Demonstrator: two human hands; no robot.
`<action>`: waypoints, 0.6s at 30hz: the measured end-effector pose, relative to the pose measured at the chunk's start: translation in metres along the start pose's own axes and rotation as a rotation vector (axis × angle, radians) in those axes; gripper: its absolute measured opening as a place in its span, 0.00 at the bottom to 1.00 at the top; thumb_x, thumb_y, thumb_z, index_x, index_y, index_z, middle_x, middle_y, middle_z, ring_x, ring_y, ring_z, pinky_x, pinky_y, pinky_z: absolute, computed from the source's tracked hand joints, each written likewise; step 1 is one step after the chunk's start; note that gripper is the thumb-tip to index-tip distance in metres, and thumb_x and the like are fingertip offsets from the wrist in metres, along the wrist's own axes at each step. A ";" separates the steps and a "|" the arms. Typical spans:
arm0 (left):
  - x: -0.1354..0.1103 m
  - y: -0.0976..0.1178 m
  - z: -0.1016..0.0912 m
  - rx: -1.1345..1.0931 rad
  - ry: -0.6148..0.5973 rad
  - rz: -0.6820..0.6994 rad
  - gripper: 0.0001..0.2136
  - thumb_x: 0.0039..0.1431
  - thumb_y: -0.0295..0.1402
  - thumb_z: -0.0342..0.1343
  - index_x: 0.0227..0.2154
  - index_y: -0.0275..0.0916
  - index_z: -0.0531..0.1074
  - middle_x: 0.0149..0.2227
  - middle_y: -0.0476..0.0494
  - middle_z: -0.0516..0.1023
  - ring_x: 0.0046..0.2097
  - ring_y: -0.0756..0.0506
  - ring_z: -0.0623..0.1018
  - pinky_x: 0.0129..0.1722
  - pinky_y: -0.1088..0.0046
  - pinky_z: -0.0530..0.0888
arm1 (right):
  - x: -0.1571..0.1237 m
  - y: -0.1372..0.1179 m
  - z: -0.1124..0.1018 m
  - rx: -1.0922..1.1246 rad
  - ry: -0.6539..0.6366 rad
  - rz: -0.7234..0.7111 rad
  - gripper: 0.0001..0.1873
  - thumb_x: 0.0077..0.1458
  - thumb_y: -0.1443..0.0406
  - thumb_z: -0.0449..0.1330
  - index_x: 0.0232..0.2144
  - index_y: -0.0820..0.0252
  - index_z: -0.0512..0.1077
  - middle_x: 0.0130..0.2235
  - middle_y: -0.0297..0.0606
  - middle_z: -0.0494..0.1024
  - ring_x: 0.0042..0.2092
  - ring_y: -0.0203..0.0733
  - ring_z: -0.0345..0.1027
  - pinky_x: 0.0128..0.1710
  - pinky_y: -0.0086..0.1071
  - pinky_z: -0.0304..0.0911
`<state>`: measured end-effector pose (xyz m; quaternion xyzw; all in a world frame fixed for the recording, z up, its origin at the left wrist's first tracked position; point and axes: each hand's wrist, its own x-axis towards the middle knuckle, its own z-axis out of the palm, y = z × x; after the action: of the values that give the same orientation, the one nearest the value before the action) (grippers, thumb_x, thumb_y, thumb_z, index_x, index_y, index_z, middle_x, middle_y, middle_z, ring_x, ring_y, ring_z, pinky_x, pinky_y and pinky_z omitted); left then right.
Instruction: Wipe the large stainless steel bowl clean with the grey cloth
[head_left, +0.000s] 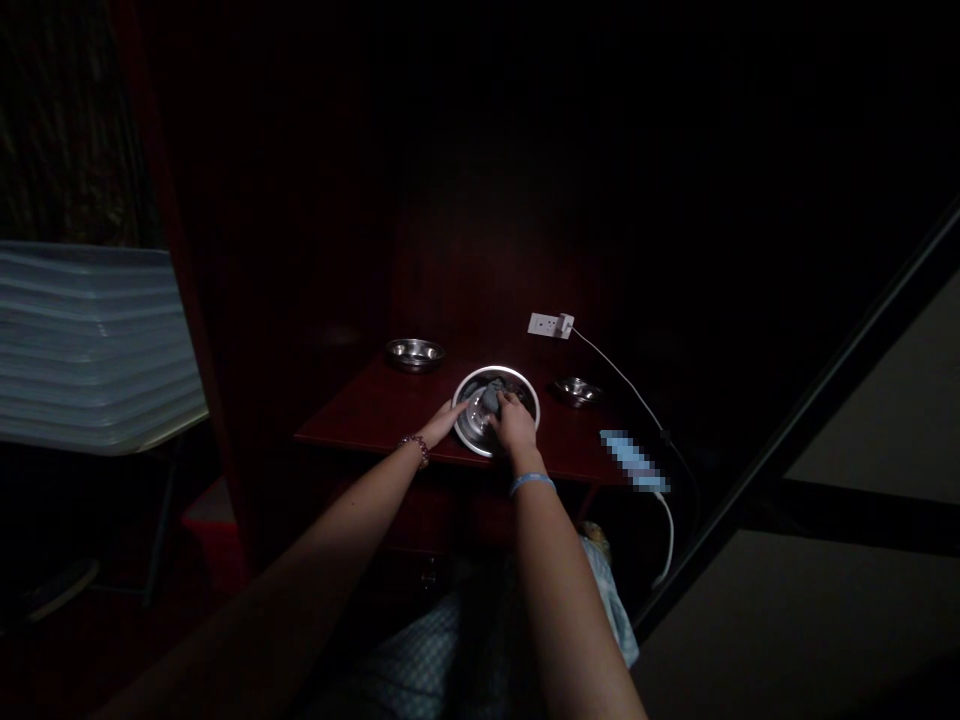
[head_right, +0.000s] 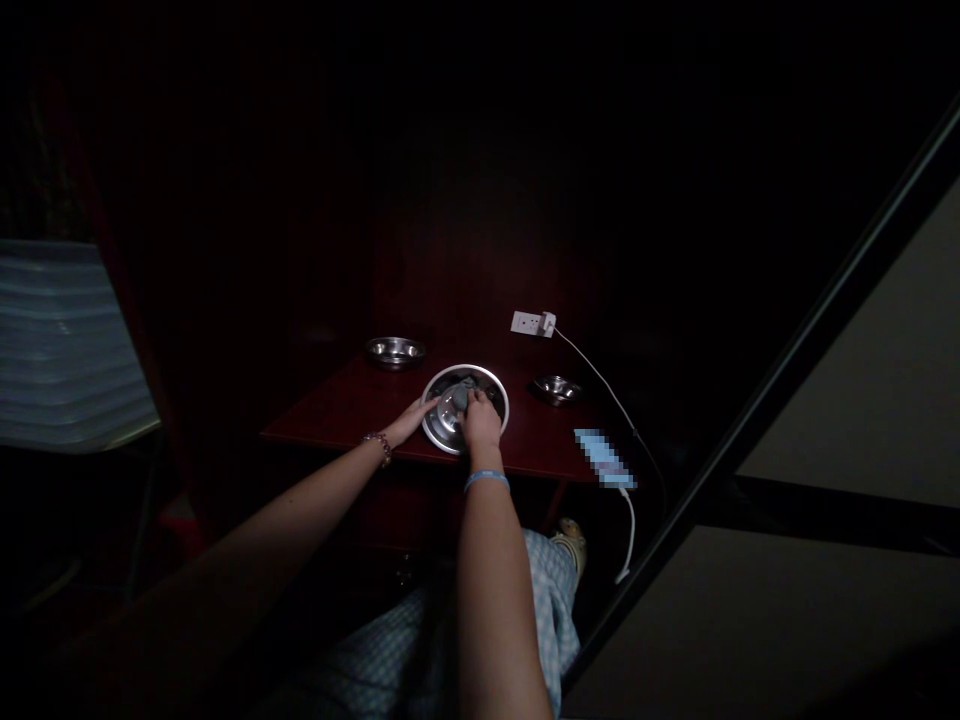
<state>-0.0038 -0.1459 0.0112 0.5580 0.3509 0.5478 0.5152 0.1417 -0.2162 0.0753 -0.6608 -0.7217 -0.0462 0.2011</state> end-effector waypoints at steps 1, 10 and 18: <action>0.000 0.000 -0.001 0.006 -0.032 0.007 0.19 0.57 0.40 0.56 0.47 0.34 0.75 0.49 0.37 0.80 0.54 0.39 0.75 0.59 0.64 0.66 | 0.000 -0.002 0.002 0.016 -0.008 -0.034 0.28 0.60 0.66 0.54 0.62 0.62 0.60 0.64 0.47 0.61 0.61 0.49 0.60 0.57 0.35 0.59; -0.004 0.006 -0.001 0.107 -0.020 0.051 0.25 0.63 0.48 0.47 0.53 0.33 0.71 0.55 0.38 0.75 0.59 0.41 0.71 0.60 0.70 0.63 | 0.004 -0.011 0.007 0.206 -0.263 -0.063 0.23 0.58 0.60 0.57 0.55 0.57 0.71 0.54 0.43 0.75 0.57 0.48 0.66 0.57 0.38 0.58; -0.004 0.003 -0.001 0.081 0.060 0.039 0.28 0.62 0.51 0.47 0.53 0.31 0.71 0.53 0.35 0.77 0.57 0.39 0.73 0.59 0.67 0.66 | 0.004 -0.008 -0.007 0.187 -0.268 0.034 0.18 0.59 0.57 0.54 0.43 0.59 0.77 0.46 0.44 0.79 0.51 0.49 0.71 0.51 0.35 0.62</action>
<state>-0.0056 -0.1501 0.0130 0.5684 0.3771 0.5596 0.4707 0.1352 -0.2157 0.0847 -0.6515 -0.7320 0.1130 0.1643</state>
